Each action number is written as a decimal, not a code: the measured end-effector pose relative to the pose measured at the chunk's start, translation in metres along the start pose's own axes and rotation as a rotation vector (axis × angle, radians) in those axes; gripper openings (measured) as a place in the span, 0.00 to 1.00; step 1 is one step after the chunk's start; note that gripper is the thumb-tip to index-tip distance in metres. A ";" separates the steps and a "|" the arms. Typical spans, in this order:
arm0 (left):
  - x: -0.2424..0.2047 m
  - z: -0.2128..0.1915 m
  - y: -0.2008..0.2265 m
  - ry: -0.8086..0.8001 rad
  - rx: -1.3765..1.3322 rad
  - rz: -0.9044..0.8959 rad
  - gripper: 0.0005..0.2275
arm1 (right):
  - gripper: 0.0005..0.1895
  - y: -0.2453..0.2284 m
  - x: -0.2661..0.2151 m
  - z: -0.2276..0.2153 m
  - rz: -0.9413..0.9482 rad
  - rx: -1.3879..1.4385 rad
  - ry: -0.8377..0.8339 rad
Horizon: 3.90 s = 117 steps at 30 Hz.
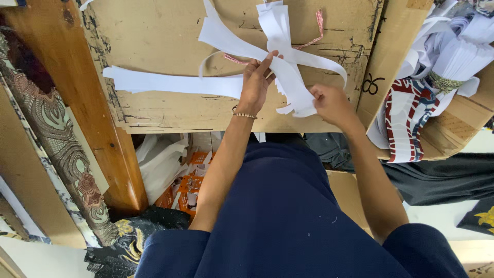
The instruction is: The person unties a bundle of white fabric strips and spreads them on a wooden table. They then pick up individual strips, unfold them, and arrange them into neat piles. The person continues to sort and stack the strips throughout the clip.
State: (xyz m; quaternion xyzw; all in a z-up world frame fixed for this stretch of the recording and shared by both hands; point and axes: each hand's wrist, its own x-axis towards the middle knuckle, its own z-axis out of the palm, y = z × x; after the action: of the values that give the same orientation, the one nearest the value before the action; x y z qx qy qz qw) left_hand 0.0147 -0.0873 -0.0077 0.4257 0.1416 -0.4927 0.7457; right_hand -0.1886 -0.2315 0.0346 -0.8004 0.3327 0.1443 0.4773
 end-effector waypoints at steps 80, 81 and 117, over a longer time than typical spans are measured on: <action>-0.045 -0.058 0.158 0.157 -0.103 0.307 0.24 | 0.13 -0.094 0.042 0.009 -0.286 0.250 -0.373; -0.042 -0.070 0.165 0.166 -0.098 0.317 0.24 | 0.13 -0.098 0.044 0.009 -0.280 0.247 -0.369; 0.041 -0.286 0.295 1.041 1.433 0.315 0.36 | 0.24 -0.227 0.233 0.101 -0.565 -0.630 0.472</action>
State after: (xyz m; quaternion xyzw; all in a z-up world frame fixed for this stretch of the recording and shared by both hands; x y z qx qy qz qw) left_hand 0.3457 0.1540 -0.0580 0.9726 0.0603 -0.0996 0.2015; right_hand 0.1444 -0.1632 0.0073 -0.9759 0.1415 -0.0827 0.1438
